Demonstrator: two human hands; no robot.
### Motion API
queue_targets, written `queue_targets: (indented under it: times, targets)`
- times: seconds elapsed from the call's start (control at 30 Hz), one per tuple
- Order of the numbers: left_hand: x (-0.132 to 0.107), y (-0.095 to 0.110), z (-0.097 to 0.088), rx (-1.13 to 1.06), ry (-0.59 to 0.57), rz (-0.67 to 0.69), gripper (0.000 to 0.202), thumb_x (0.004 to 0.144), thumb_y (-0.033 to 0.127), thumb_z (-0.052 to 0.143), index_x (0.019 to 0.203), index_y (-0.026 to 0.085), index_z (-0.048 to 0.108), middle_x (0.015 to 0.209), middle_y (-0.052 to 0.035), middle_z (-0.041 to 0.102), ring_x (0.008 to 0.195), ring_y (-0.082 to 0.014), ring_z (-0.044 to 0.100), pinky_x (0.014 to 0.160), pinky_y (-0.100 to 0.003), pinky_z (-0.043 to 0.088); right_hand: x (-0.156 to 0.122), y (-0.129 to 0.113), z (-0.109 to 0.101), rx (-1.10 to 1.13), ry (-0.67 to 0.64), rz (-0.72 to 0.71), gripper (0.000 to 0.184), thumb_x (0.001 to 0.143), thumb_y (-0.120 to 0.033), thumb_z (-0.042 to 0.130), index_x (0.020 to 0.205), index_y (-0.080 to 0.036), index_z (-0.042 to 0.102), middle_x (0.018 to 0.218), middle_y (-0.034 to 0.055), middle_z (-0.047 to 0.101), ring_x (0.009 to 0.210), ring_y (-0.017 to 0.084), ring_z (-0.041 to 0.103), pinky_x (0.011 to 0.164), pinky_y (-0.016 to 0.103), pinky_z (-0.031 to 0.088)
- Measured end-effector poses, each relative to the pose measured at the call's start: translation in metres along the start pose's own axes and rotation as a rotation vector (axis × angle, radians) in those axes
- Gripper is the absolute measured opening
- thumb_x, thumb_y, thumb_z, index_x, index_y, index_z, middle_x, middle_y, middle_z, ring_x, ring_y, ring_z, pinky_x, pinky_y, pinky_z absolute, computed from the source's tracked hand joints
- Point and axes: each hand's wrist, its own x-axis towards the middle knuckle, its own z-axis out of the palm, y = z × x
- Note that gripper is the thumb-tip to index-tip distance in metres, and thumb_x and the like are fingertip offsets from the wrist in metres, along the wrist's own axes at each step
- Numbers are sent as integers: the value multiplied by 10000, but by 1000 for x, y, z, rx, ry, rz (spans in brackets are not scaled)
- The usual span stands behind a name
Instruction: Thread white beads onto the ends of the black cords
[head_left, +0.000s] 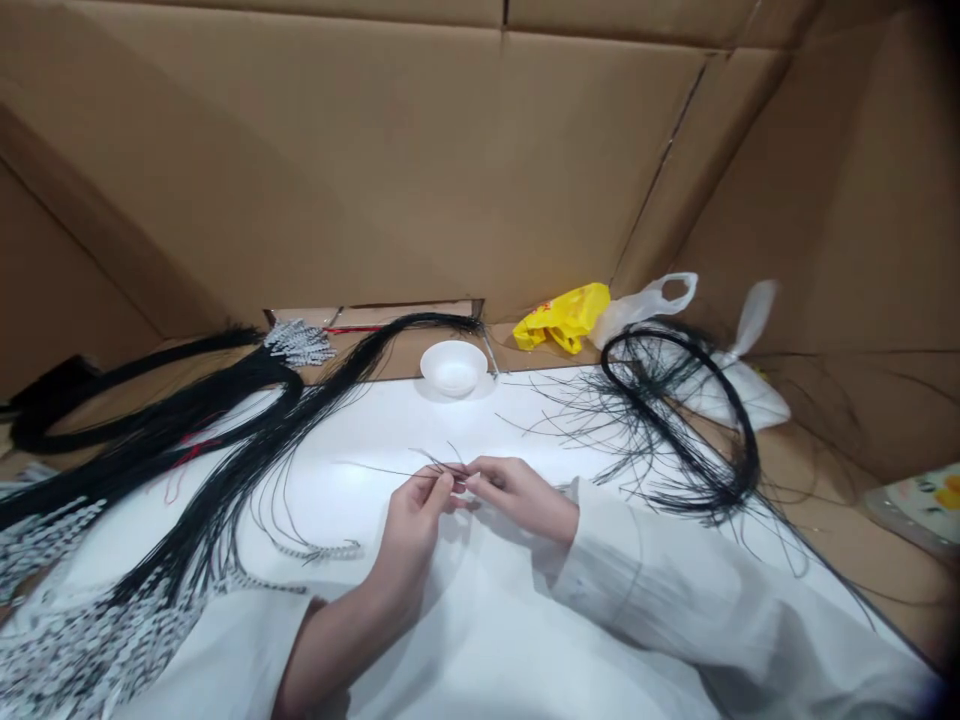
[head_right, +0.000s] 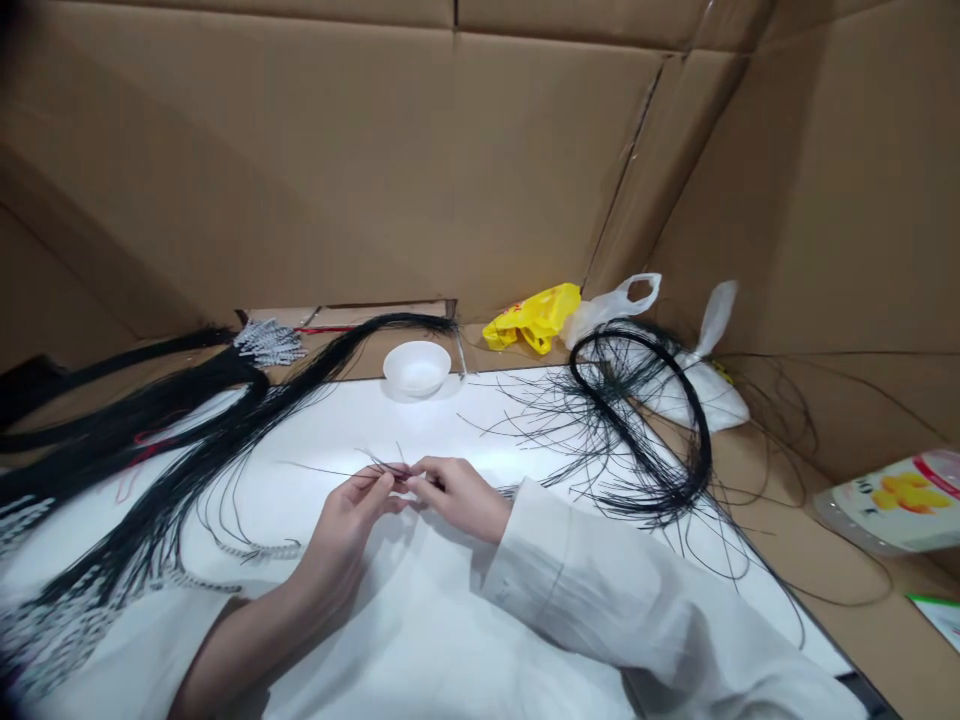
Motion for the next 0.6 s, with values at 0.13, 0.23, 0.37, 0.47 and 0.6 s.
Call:
queue_targets:
  times: [0.13, 0.23, 0.37, 0.47, 0.6]
  targets:
    - [9, -3, -8, 19, 56, -15, 207, 734, 321, 624, 810, 128, 629, 675, -13, 572, 591, -107, 505, 609, -240, 411, 0, 9, -2, -14, 20, 5, 369, 903, -365, 372, 880, -123, 650, 735, 43, 621, 661, 130, 503, 611, 234, 356]
    - [12, -5, -9, 10, 67, -13, 208, 731, 323, 623, 816, 133, 630, 600, 8, 541, 569, -103, 488, 598, -232, 394, -1, 8, -1, -39, 35, 13, 339, 904, -332, 372, 889, -127, 642, 722, 37, 615, 648, 126, 502, 610, 232, 354]
    - [12, -5, -6, 52, 49, -65, 200, 689, 303, 655, 768, 120, 647, 622, -14, 584, 564, -104, 501, 593, -233, 397, -1, 6, 4, -91, 37, 21, 323, 898, -291, 370, 730, -136, 598, 635, 16, 562, 583, 110, 475, 567, 224, 338]
    - [14, -6, -9, 42, 63, -55, 231, 697, 328, 648, 799, 121, 647, 670, -24, 593, 586, -108, 514, 593, -238, 407, -1, 8, 5, -148, 68, -3, 271, 878, -237, 390, 754, -144, 612, 730, 43, 603, 685, 136, 523, 645, 240, 363]
    - [16, -8, -13, 18, 127, -11, 246, 733, 365, 608, 801, 133, 651, 746, -29, 585, 622, -111, 518, 601, -241, 418, -1, 10, 5, -109, 99, 43, 256, 864, -212, 389, 777, -149, 622, 783, 54, 637, 717, 148, 551, 666, 244, 375]
